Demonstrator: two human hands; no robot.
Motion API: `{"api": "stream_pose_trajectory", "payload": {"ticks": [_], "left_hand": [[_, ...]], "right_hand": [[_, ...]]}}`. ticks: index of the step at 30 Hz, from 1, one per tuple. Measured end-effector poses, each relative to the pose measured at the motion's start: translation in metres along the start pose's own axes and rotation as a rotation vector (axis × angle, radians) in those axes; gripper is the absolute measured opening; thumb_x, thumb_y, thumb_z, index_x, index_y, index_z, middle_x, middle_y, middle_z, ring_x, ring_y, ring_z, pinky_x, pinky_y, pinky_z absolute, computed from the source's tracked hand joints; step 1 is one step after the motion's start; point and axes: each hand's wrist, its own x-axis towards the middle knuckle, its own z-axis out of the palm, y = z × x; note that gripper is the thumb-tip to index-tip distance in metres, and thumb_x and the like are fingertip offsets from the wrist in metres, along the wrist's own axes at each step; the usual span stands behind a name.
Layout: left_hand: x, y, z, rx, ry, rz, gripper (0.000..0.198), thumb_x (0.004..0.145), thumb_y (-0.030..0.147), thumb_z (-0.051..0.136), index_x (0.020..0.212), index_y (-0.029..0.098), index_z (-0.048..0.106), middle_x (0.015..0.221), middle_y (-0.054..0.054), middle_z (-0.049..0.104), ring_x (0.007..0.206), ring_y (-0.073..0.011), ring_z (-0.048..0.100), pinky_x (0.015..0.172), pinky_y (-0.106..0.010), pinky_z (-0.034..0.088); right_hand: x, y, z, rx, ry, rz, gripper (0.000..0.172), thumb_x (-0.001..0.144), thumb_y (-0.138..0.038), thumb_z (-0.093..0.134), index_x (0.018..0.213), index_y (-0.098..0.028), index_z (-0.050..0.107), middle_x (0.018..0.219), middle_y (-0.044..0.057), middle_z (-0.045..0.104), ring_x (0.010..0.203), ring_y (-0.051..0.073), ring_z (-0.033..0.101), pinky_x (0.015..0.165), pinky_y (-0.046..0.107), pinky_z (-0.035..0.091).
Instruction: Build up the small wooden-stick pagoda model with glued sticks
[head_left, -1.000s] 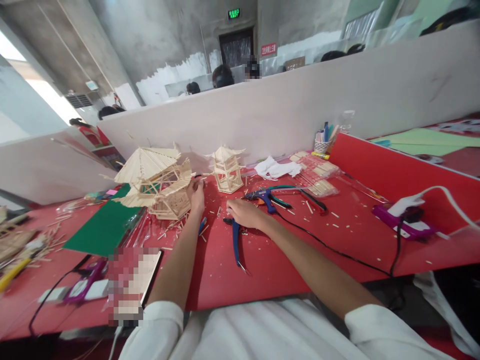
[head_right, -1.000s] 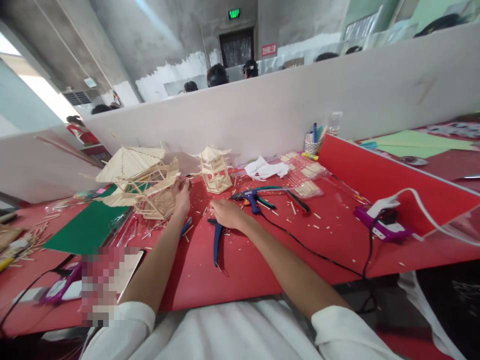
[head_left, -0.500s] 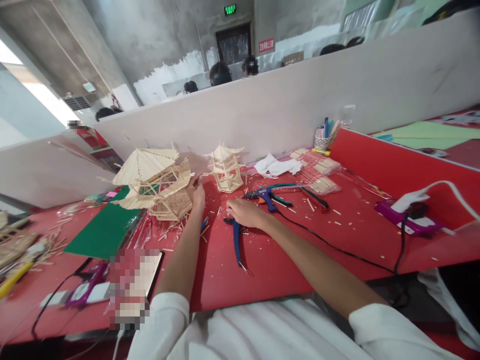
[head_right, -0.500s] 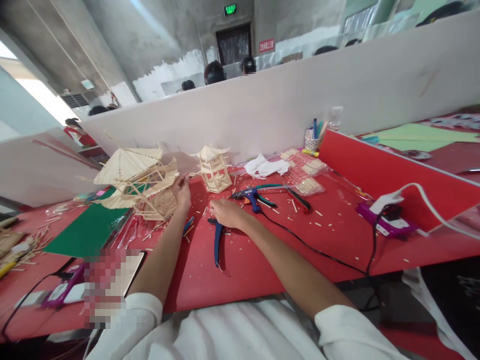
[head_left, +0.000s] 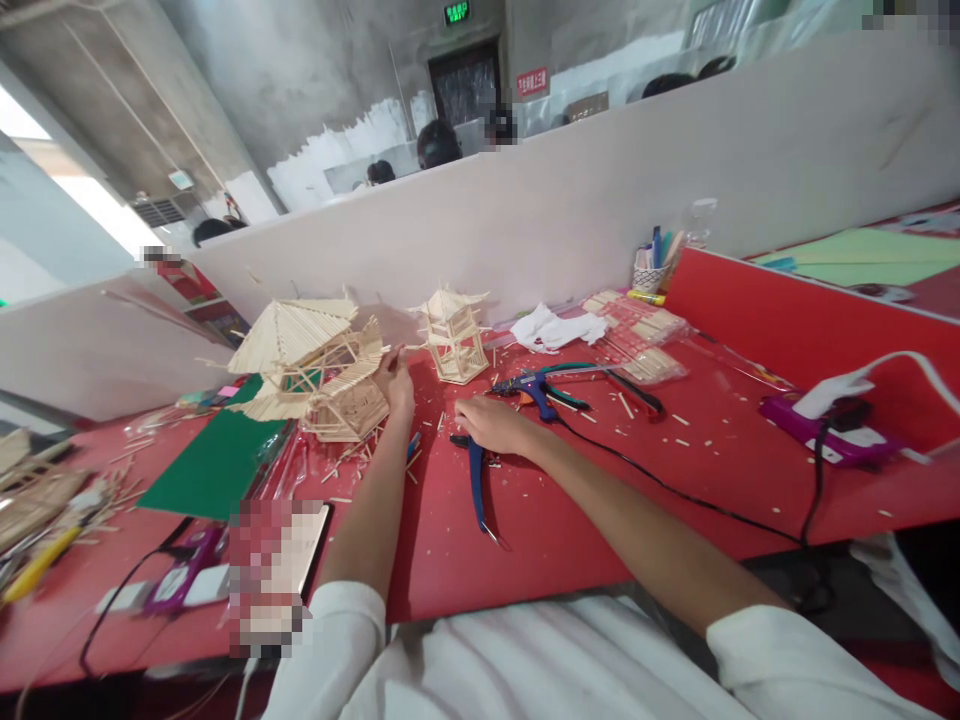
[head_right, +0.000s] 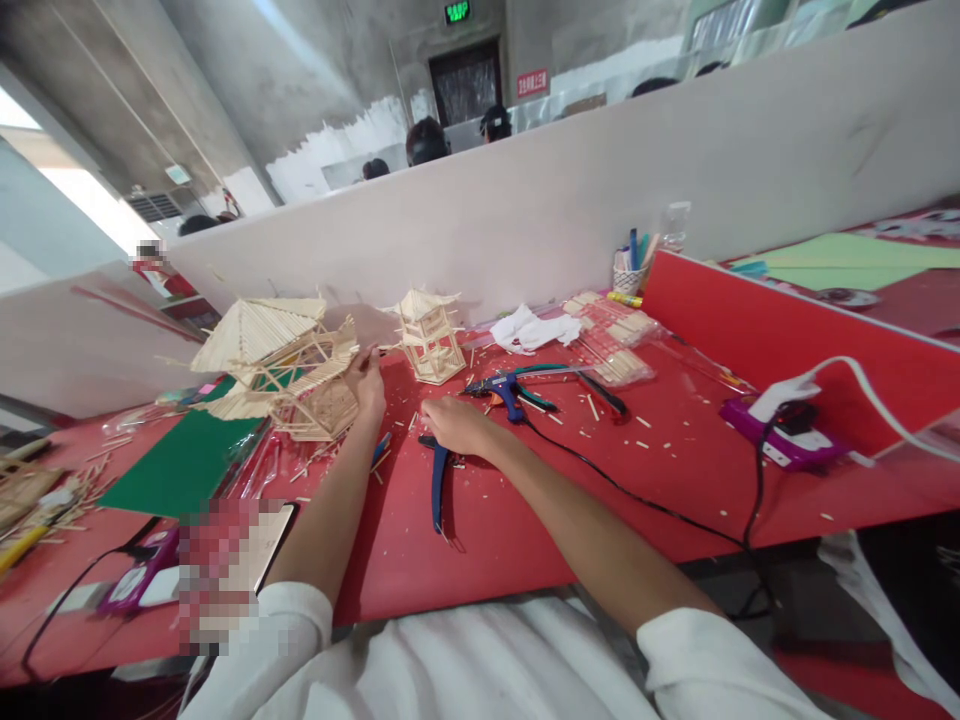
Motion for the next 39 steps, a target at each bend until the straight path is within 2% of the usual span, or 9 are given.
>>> {"api": "stream_pose_trajectory", "payload": {"ticks": [20,32,39], "left_hand": [[-0.0056,0.0072,0.0063,0.029,0.05,-0.05,0.027,0.085,0.041,0.065,0.094,0.018,0.075,0.099,-0.009,0.075,0.098,-0.021,0.068,0.102,-0.039,0.048],[-0.0089,0.0097,0.0073,0.087,0.078,0.006,0.023,0.086,0.036,0.063,0.094,0.018,0.075,0.099,-0.01,0.074,0.1,-0.0218,0.067,0.102,-0.04,0.047],[-0.005,0.0089,0.0062,0.096,0.084,0.059,0.025,0.088,0.037,0.059,0.089,0.017,0.072,0.091,-0.007,0.072,0.091,-0.0187,0.065,0.093,-0.034,0.048]], "right_hand": [[0.0001,-0.0011,-0.0018,0.016,-0.008,0.019,0.017,0.102,-0.026,0.042,0.094,-0.019,0.055,0.094,0.011,0.066,0.088,0.022,0.06,0.073,0.028,0.036],[0.0004,-0.0003,-0.0007,0.007,0.006,0.016,0.016,0.102,-0.027,0.043,0.094,-0.019,0.055,0.095,0.01,0.066,0.09,0.021,0.061,0.074,0.028,0.037],[0.0008,0.0003,-0.0004,0.031,0.019,0.01,0.016,0.101,-0.026,0.043,0.093,-0.018,0.055,0.093,0.01,0.066,0.087,0.021,0.061,0.072,0.028,0.036]]}}
